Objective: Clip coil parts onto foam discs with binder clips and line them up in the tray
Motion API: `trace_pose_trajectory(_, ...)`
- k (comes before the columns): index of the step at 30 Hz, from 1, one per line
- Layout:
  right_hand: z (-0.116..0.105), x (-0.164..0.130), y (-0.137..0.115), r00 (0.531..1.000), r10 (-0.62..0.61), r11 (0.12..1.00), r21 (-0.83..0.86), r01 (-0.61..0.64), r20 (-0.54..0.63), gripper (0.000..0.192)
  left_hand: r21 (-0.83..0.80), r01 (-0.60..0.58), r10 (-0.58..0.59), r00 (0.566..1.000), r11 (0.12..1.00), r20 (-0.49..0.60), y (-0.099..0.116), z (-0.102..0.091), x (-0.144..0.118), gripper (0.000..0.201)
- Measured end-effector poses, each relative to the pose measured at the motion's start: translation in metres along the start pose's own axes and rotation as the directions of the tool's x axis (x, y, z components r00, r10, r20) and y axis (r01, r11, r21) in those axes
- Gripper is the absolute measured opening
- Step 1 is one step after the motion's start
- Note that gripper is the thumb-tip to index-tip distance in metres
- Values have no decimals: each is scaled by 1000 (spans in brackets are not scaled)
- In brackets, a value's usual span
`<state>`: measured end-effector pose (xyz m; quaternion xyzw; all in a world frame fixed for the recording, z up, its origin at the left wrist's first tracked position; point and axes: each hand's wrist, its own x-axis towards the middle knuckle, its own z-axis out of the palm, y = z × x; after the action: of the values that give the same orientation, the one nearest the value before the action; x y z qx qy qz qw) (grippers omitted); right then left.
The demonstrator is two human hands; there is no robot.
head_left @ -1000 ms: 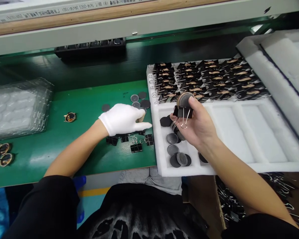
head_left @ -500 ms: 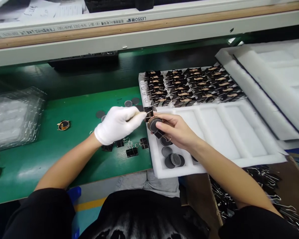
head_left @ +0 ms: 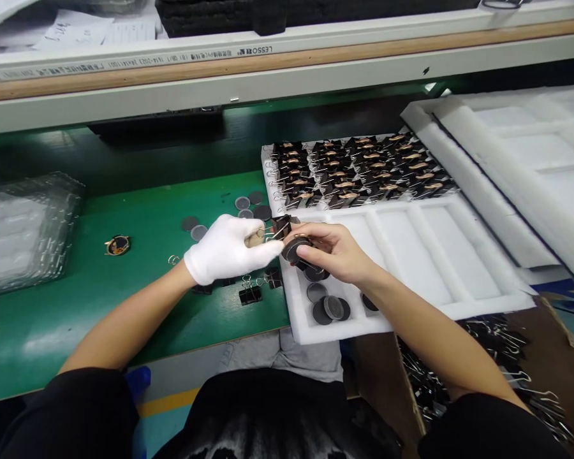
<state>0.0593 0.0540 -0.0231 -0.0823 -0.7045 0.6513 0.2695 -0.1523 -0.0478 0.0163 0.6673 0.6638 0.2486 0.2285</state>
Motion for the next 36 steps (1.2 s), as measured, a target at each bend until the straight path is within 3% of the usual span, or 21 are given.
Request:
trace_pose_trajectory(4,-11,0,-12,994,-22,991,-137,7,-104,16,-80,62,-63,998,995,2,0,2,2,42)
trace_pose_trajectory(7,-31,-1,-23,978,64,953,-278,-119,-197,22,-119,40,-31,996,992,80,-2,2,2,46)
trace_pose_trajectory(10,-48,-3,-30,977,126,910,-372,-184,-174,31,-140,-29,51,986,990,158,-3,5,0,47)
trace_pose_trajectory(12,-53,-4,-30,984,143,904,-390,-173,-105,26,-146,-97,123,976,984,180,-3,11,-2,47)
trace_pose_trajectory(17,-49,-5,-32,978,208,889,-416,-192,-8,22,-73,-239,248,958,968,145,-3,23,-3,46)
trace_pose_trajectory(25,-43,-8,-34,988,155,901,-409,-146,-12,19,-82,-287,297,938,955,178,2,16,-6,45)
trace_pose_trajectory(31,-37,-10,-33,988,155,898,-416,-142,-3,18,-75,-271,281,939,960,200,4,17,-7,46)
trace_pose_trajectory(36,-36,-9,-29,986,162,890,-425,-167,-47,23,19,-163,156,966,986,208,4,11,-3,42)
